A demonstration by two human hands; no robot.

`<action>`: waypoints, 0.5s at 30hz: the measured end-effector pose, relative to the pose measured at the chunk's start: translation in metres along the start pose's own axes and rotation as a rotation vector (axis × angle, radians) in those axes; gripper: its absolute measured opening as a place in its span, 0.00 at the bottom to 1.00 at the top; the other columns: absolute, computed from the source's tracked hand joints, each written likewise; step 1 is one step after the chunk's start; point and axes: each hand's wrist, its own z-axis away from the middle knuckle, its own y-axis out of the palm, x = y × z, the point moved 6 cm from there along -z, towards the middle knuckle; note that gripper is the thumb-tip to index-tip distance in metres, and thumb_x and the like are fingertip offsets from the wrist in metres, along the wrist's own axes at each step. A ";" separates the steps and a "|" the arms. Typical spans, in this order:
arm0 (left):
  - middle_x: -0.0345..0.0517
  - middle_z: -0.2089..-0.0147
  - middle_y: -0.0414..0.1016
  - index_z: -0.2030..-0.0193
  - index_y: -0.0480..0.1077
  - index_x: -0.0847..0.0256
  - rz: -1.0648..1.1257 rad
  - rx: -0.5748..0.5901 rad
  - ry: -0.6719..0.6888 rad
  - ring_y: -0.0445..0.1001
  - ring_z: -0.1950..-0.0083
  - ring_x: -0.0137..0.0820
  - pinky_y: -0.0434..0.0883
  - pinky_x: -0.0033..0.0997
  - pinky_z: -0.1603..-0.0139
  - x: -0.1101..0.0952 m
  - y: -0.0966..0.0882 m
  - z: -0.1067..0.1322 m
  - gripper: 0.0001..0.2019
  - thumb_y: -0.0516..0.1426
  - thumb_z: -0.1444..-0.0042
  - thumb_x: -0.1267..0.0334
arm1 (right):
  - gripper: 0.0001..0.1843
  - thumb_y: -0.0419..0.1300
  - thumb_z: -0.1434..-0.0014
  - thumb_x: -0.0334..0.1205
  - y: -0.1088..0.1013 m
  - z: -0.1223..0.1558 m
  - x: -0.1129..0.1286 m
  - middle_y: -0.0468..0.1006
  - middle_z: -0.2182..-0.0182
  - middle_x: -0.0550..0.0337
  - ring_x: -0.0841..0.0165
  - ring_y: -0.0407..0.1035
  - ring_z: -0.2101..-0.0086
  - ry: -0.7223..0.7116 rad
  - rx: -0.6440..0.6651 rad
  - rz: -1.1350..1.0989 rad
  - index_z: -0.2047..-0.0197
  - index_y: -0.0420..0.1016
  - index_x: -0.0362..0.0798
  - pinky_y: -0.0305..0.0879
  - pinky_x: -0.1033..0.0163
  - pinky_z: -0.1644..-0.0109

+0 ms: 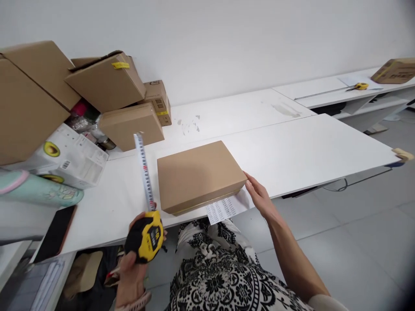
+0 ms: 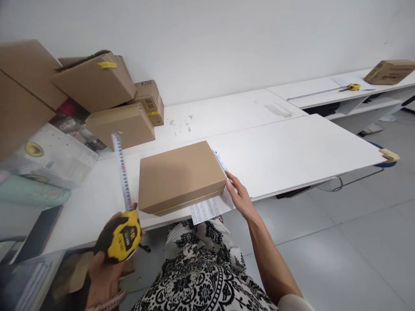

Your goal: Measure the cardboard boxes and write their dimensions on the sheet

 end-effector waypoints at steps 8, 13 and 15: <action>0.49 0.55 0.82 0.58 0.78 0.56 0.053 0.030 0.348 0.80 0.65 0.48 0.81 0.44 0.74 -0.057 0.022 -0.032 0.32 0.70 0.70 0.41 | 0.28 0.62 0.38 0.59 -0.003 -0.005 0.104 0.74 0.42 0.53 0.56 0.70 0.48 -0.328 -0.011 0.116 0.37 0.73 0.60 0.73 0.49 0.50; 0.55 0.54 0.81 0.58 0.77 0.65 0.060 -0.035 0.412 0.79 0.67 0.46 0.80 0.45 0.76 -0.095 0.028 -0.048 0.33 0.63 0.64 0.39 | 0.24 0.60 0.37 0.57 -0.002 -0.032 0.131 0.76 0.48 0.53 0.61 0.71 0.57 -0.220 -0.086 0.131 0.44 0.79 0.56 0.72 0.52 0.54; 0.57 0.51 0.81 0.57 0.77 0.67 0.049 -0.002 0.351 0.79 0.66 0.45 0.81 0.46 0.73 -0.091 0.036 -0.054 0.31 0.66 0.64 0.45 | 0.24 0.60 0.38 0.57 0.003 -0.046 0.121 0.76 0.49 0.52 0.62 0.71 0.59 -0.144 -0.065 0.127 0.45 0.80 0.53 0.71 0.51 0.53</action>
